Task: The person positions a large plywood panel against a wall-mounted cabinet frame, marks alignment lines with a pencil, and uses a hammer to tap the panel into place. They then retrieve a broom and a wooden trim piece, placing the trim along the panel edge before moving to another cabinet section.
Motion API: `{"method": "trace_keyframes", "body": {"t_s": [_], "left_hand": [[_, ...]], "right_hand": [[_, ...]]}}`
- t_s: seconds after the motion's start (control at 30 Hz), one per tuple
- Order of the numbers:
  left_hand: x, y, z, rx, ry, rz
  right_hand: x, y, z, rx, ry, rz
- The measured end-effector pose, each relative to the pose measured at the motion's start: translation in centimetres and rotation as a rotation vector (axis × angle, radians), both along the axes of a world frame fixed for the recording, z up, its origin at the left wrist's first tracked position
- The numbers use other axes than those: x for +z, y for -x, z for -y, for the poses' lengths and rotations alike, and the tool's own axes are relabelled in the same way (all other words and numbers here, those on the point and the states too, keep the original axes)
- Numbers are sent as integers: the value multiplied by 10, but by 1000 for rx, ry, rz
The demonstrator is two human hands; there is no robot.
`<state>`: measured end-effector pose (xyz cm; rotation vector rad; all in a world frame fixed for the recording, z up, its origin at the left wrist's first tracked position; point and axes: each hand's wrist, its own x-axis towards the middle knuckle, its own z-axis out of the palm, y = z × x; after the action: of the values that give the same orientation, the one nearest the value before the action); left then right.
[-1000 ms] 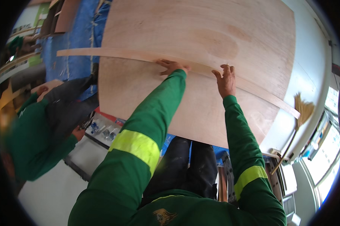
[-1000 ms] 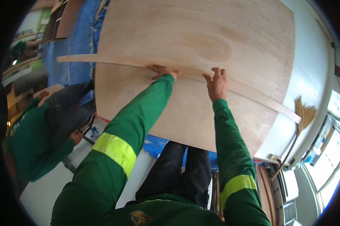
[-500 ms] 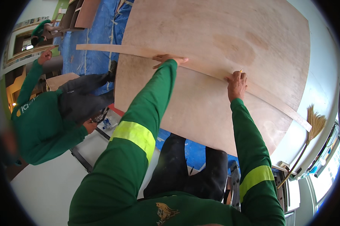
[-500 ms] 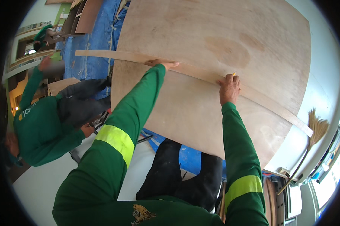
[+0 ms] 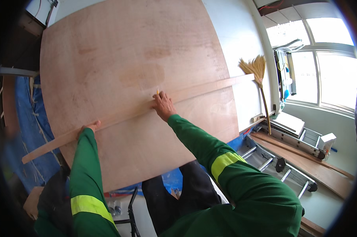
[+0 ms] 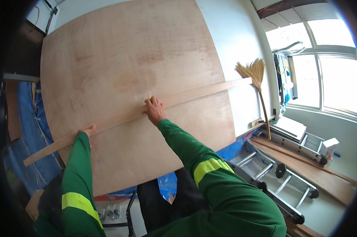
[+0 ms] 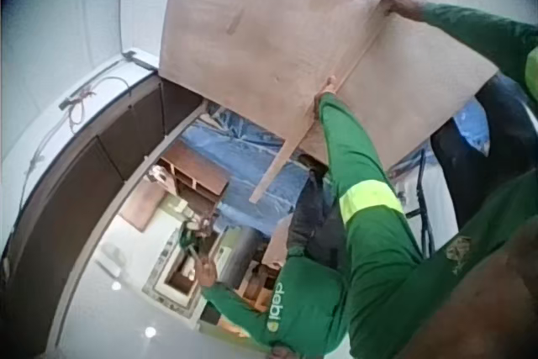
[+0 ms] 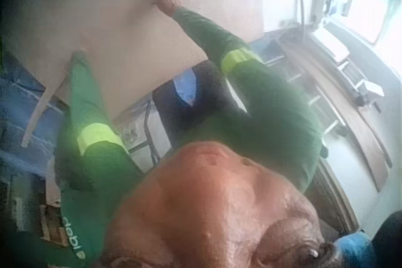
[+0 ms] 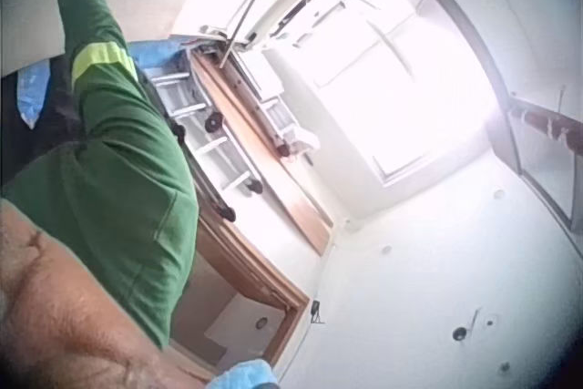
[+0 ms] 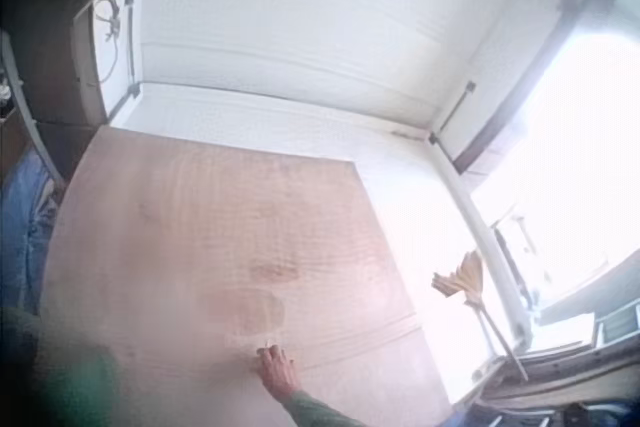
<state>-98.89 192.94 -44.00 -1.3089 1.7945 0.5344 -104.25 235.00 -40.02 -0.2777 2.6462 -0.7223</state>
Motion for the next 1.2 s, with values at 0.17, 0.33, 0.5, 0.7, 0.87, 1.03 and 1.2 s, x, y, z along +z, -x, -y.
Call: {"method": "trace_keyframes", "body": {"t_s": [0.17,0.33,0.5,0.7,0.87,1.03,1.2], "left_hand": [[7,-1,6,-33,4,17],[-2,-8,-6,-49,1,-23],[83,16,-54,57,70,-5],[52,-3,-32,92,141,-30],[35,-4,-22,-5,60,13],[50,1,-36,36,357,48],[55,10,-46,226,320,-88]], "right_hand": [[2,-8,-56,-159,49,-7],[38,96,-249,-401,-330,-283],[144,206,-417,-794,-540,-457],[203,264,-410,-779,-671,-384],[197,254,-164,-70,350,238],[163,184,-70,171,111,320],[58,165,-215,95,-337,81]]}}
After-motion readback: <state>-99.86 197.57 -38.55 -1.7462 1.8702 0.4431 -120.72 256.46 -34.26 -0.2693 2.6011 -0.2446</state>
